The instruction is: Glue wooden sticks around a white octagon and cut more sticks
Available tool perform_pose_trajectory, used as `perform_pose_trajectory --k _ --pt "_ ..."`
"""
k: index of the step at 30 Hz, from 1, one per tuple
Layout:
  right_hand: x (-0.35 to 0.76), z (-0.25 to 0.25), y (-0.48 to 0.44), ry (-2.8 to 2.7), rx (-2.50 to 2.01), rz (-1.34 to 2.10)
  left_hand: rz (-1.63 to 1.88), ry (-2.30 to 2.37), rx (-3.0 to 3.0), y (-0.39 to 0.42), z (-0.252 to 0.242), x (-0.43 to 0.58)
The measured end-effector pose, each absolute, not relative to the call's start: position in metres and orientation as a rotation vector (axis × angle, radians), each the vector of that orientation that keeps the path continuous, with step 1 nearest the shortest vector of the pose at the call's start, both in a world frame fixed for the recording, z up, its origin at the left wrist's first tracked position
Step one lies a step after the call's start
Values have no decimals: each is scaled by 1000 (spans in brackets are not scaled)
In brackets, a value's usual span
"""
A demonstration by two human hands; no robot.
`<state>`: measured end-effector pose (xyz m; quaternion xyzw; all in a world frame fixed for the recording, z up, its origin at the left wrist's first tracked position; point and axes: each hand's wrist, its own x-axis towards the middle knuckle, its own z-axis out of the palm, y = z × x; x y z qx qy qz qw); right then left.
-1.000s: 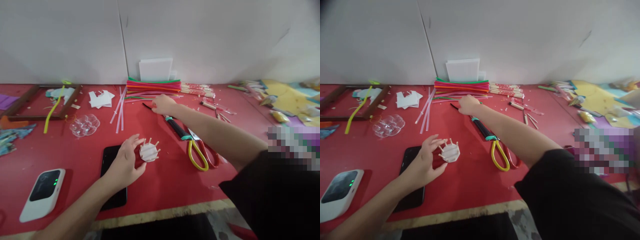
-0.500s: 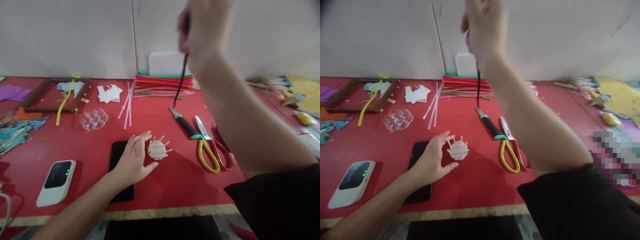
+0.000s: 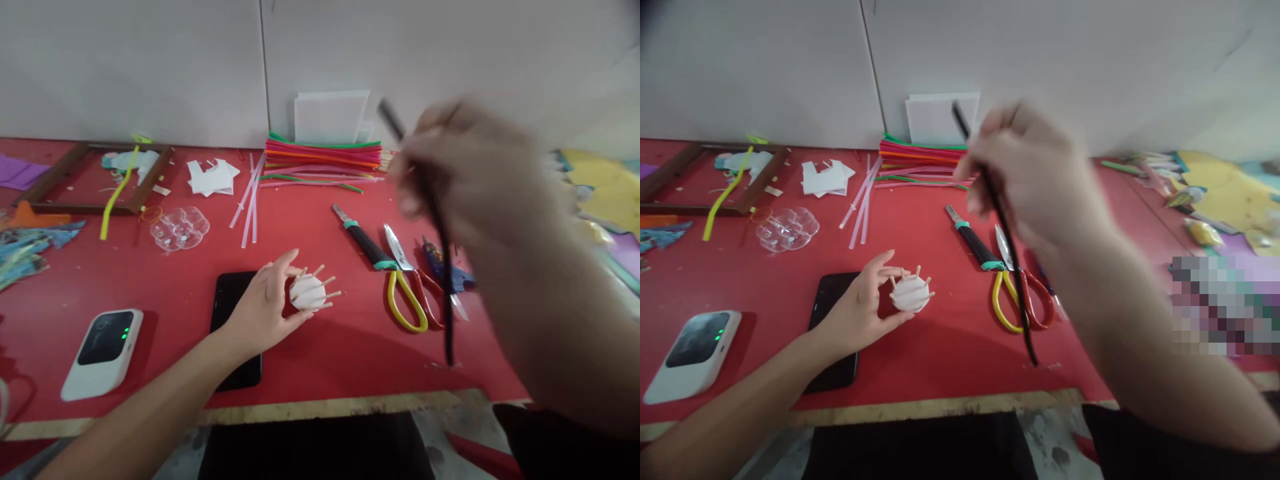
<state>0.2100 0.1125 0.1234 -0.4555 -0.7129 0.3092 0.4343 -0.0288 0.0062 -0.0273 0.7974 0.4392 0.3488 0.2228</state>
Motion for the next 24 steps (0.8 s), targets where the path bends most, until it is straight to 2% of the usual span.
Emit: perform_pose_trajectory --k 2,3,6,8,10,16,24 --pt "204 84 99 -1544 -1176 1048 1057 1205 2092 6 -31 -28" --pt "201 64 93 -1545 -1206 1060 1112 1186 2032 7 -32 -28" --pt "199 18 81 -1904 -1307 604 1294 1087 1896 6 -33 -25" --pt "203 7 73 -2045 -1291 216 1389 1039 1863 5 -33 -22" --pt "209 8 65 -2103 -1185 52 1429 1019 1857 4 -32 -20" --pt "217 16 47 -2134 -762 533 1348 1060 1882 0 -28 -18" --pt "216 3 48 -2141 -651 552 1354 920 1838 0 -28 -18"
